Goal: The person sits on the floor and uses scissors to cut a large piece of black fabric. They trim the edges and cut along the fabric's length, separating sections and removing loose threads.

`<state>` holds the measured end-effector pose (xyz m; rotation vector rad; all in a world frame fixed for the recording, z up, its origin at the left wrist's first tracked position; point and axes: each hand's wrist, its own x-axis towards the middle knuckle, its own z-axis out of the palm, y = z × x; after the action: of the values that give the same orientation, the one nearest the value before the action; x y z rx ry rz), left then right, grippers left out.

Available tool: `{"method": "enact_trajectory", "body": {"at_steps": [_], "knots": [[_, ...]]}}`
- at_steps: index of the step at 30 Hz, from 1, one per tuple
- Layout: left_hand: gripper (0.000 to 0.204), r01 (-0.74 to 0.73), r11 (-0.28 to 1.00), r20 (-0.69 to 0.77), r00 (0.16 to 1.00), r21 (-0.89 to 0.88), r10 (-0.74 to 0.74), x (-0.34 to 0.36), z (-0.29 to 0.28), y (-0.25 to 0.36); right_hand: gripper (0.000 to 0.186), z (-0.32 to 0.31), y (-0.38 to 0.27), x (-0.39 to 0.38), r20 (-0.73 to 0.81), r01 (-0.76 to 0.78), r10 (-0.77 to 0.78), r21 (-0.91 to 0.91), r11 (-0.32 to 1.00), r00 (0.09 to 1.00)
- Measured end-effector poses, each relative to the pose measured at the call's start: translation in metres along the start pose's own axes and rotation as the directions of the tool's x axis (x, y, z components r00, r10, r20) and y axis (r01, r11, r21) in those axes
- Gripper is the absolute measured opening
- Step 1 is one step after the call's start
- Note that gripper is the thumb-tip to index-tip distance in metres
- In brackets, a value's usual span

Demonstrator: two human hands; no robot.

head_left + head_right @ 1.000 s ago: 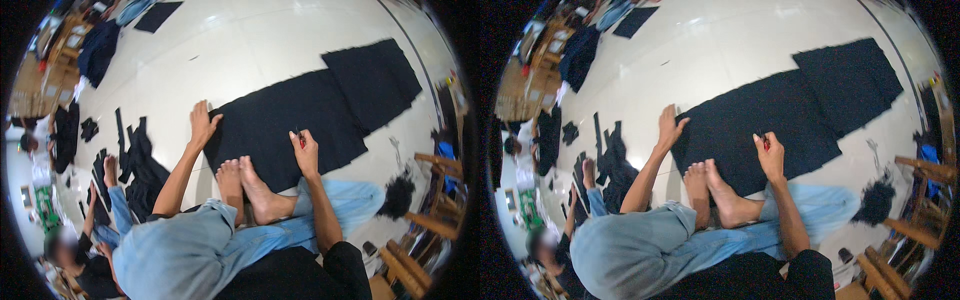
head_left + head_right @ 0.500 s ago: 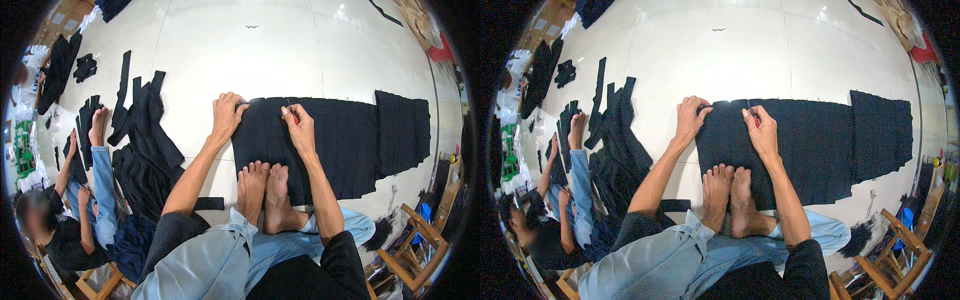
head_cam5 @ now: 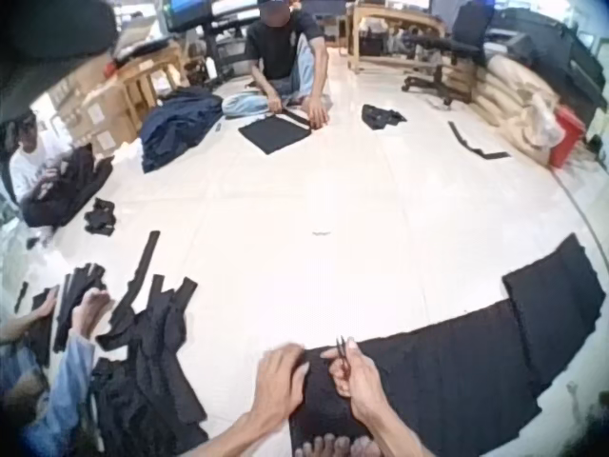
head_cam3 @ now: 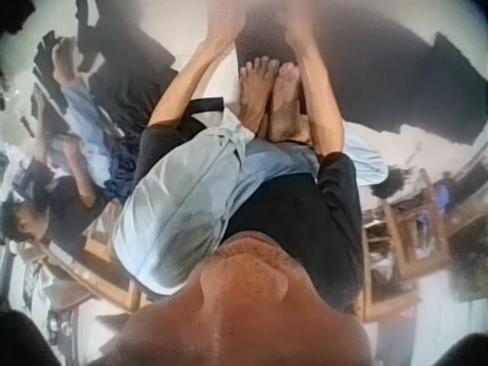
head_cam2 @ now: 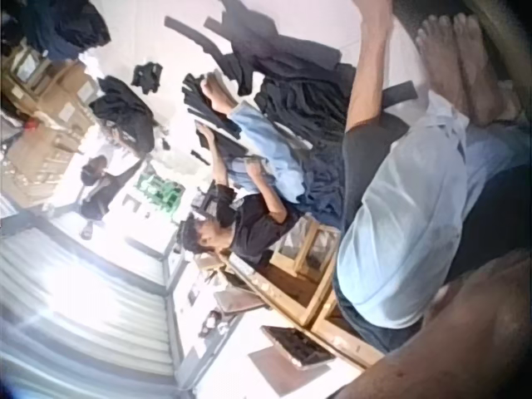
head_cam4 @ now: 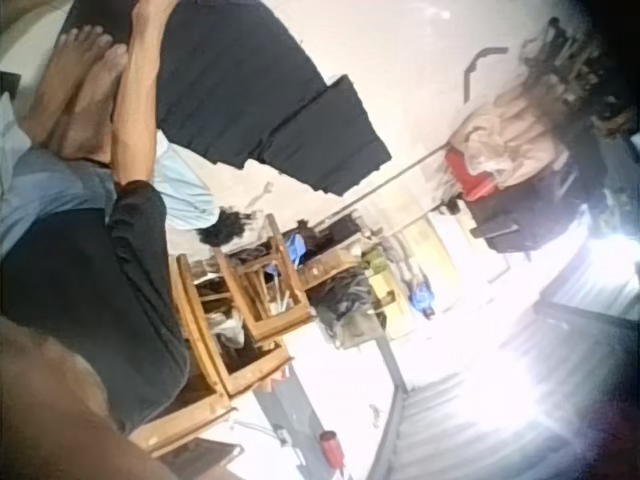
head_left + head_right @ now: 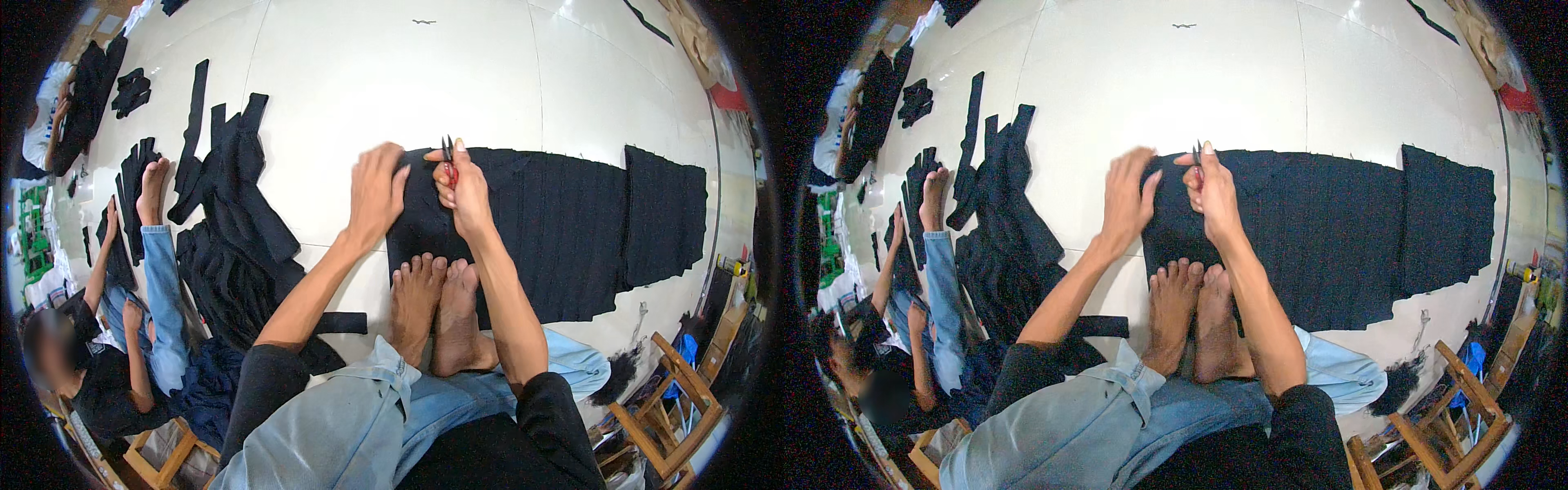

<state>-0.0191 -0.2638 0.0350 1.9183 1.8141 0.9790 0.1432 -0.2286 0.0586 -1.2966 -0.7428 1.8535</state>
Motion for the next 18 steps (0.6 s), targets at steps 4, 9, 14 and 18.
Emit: {"method": "enact_trajectory", "body": {"at_steps": [4,9,14,18], "knots": [[0.039,0.077,0.987,0.186,0.977,0.143,-0.103,0.025,0.009,-0.015,0.053,0.007,0.016,0.006,-0.008,-0.083,0.083,0.048,0.995,0.996],[0.038,-0.034,0.993,0.307,0.952,0.114,-0.003,0.041,0.016,-0.012,0.045,-0.003,0.032,-0.006,-0.081,-0.109,0.131,0.237,0.965,0.988],[0.025,0.088,0.991,0.465,0.876,0.1,-0.125,0.057,0.027,-0.006,0.042,-0.013,0.036,0.007,-0.025,-0.158,0.18,0.372,0.915,0.983],[0.02,0.073,0.996,0.387,0.918,0.046,-0.086,0.055,0.027,-0.008,0.04,-0.017,0.035,0.008,-0.016,-0.182,0.2,0.354,0.917,0.98]]}}
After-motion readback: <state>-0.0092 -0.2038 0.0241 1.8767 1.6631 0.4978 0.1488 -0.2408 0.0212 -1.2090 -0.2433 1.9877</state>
